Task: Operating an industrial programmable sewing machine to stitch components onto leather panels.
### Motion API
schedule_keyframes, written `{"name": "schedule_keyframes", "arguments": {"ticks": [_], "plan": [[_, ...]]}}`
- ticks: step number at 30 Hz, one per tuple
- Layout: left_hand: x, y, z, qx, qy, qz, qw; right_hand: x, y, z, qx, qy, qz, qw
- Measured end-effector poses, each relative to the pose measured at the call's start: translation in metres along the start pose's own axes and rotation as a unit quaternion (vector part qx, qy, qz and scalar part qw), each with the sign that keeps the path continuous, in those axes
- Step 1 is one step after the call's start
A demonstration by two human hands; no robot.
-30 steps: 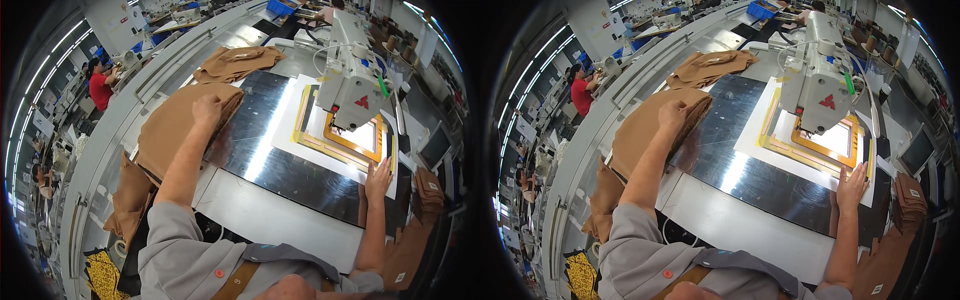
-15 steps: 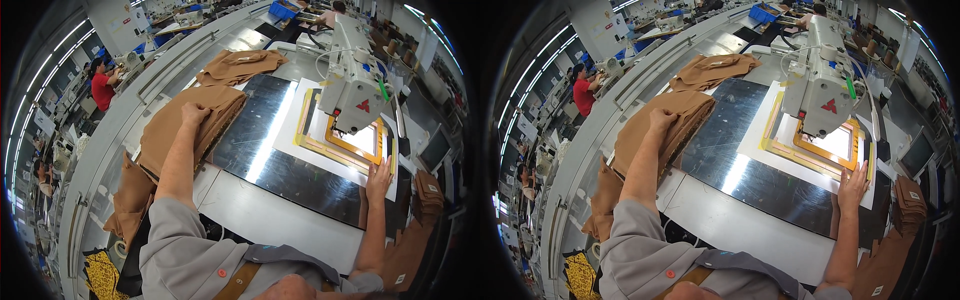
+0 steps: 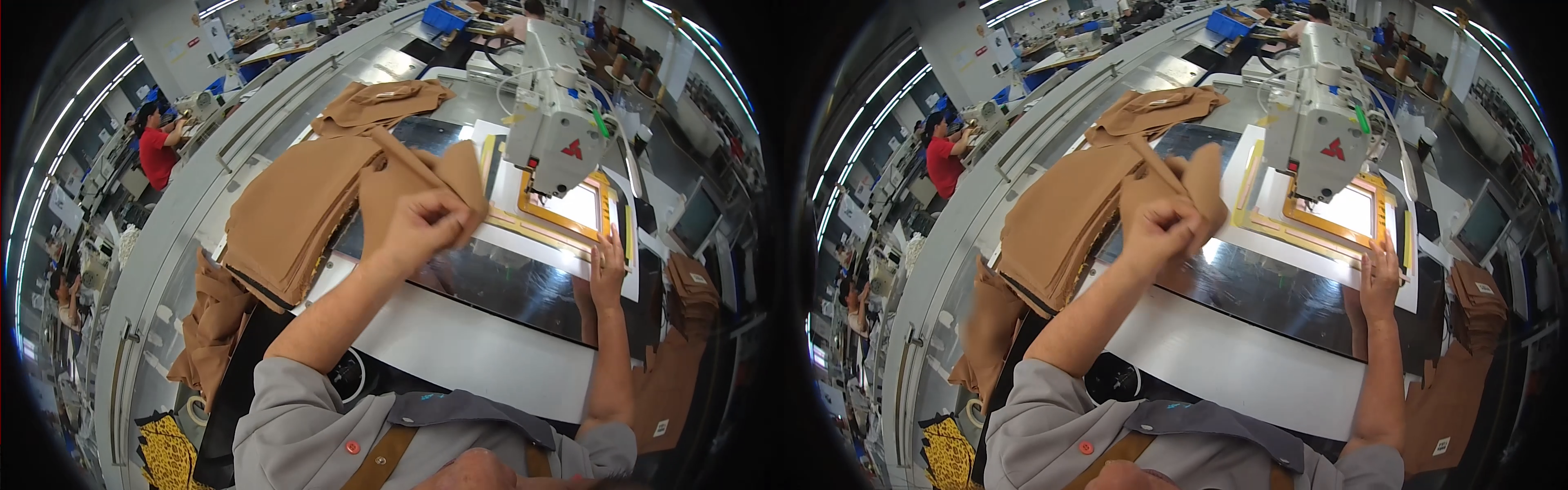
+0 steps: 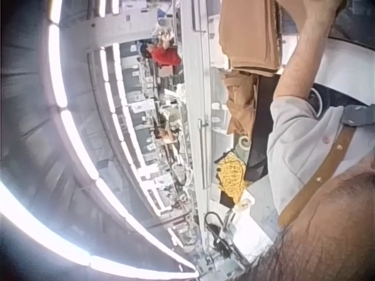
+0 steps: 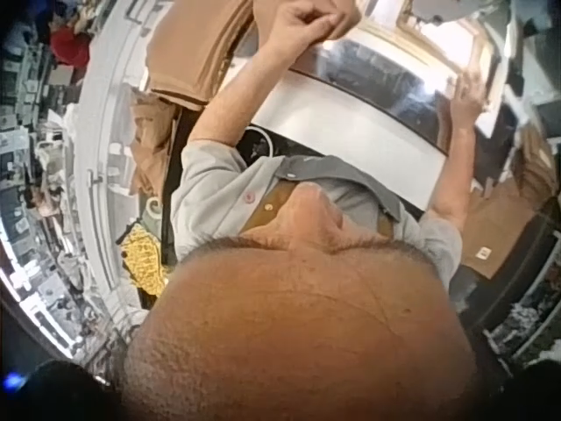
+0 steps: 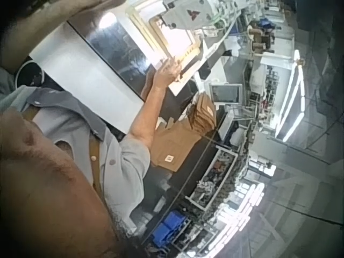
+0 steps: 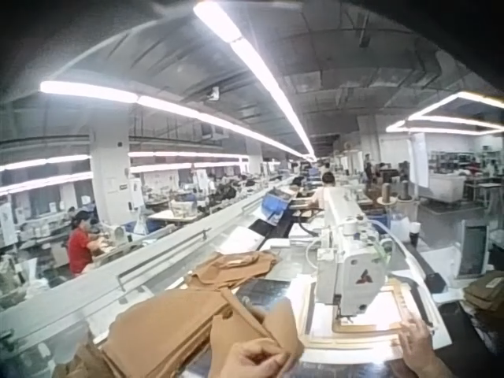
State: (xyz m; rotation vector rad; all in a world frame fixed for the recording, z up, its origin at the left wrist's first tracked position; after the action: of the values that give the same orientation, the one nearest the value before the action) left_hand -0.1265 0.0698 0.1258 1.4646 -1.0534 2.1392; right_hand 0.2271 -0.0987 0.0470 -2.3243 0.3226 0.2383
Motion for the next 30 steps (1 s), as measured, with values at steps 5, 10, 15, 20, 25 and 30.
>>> {"name": "schedule_keyframes", "arguments": {"ticks": [5,10,15,20,25,30], "plan": [[-0.041,0.061,0.125,-0.27,-0.371,0.122,0.88,0.023,0.017,0.001,-0.099,-0.233,0.214,0.943],[-0.091,0.092,0.129,-0.319,-0.614,0.066,0.72,0.05,0.058,-0.016,-0.104,-0.32,0.305,0.891],[-0.066,0.077,0.143,-0.309,-0.653,0.024,0.691,0.014,0.054,-0.07,-0.137,-0.021,0.209,0.968],[-0.088,0.008,0.089,-0.158,-0.633,0.017,0.758,-0.003,0.069,-0.055,-0.267,0.0,0.268,0.926],[-0.135,-0.01,0.024,-0.076,-0.674,-0.076,0.731,-0.016,0.072,-0.094,-0.258,-0.048,0.23,0.937],[-0.137,-0.014,0.011,-0.077,-0.609,-0.125,0.78,0.006,0.1,-0.15,-0.306,0.078,0.223,0.922]]}}
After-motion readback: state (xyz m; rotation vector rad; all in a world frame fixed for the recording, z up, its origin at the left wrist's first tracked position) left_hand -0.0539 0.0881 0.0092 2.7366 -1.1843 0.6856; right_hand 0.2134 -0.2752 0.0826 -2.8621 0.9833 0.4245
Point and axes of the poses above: each hand's wrist, its own y-axis away from the middle knuckle, its own z-axis out of the palm, x = y × z, the point moved 9 cm from there along -y, towards the middle knuckle
